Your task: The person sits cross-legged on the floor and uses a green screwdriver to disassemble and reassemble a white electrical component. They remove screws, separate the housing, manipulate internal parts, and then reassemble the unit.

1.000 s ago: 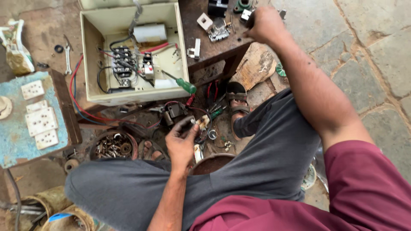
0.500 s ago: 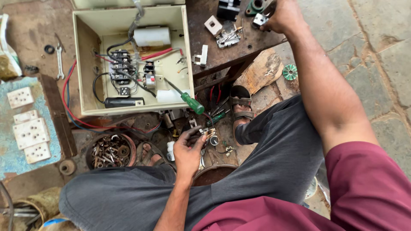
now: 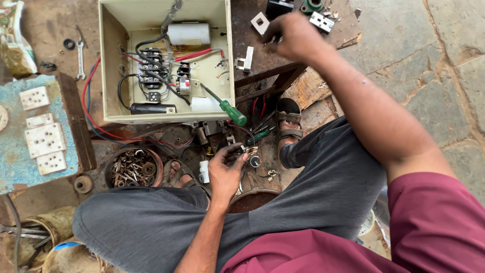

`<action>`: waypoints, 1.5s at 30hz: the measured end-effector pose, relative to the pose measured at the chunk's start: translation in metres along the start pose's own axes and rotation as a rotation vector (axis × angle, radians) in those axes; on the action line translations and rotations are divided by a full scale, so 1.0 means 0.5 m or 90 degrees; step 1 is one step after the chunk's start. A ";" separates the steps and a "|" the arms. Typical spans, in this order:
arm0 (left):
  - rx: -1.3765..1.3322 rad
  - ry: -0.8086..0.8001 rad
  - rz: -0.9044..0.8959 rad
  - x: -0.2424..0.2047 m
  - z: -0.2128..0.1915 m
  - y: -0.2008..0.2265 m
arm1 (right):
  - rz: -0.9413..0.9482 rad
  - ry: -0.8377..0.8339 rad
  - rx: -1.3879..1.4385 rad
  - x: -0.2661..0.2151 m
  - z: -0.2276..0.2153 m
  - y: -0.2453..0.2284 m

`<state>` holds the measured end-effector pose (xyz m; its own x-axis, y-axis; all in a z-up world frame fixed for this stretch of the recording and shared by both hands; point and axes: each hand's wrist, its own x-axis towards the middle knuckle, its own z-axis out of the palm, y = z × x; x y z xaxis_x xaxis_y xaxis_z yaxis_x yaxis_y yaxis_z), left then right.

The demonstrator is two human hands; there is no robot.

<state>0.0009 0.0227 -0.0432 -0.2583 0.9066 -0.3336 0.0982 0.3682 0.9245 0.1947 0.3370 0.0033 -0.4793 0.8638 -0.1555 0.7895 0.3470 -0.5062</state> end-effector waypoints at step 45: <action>-0.048 0.051 0.062 -0.009 -0.031 0.035 | 0.243 0.054 0.029 0.136 -0.033 0.120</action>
<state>-0.0112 0.0221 -0.0227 -0.3269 0.9168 -0.2293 0.0545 0.2606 0.9639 0.2161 0.4226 -0.0236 -0.1196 0.9552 -0.2706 0.8863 -0.0201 -0.4627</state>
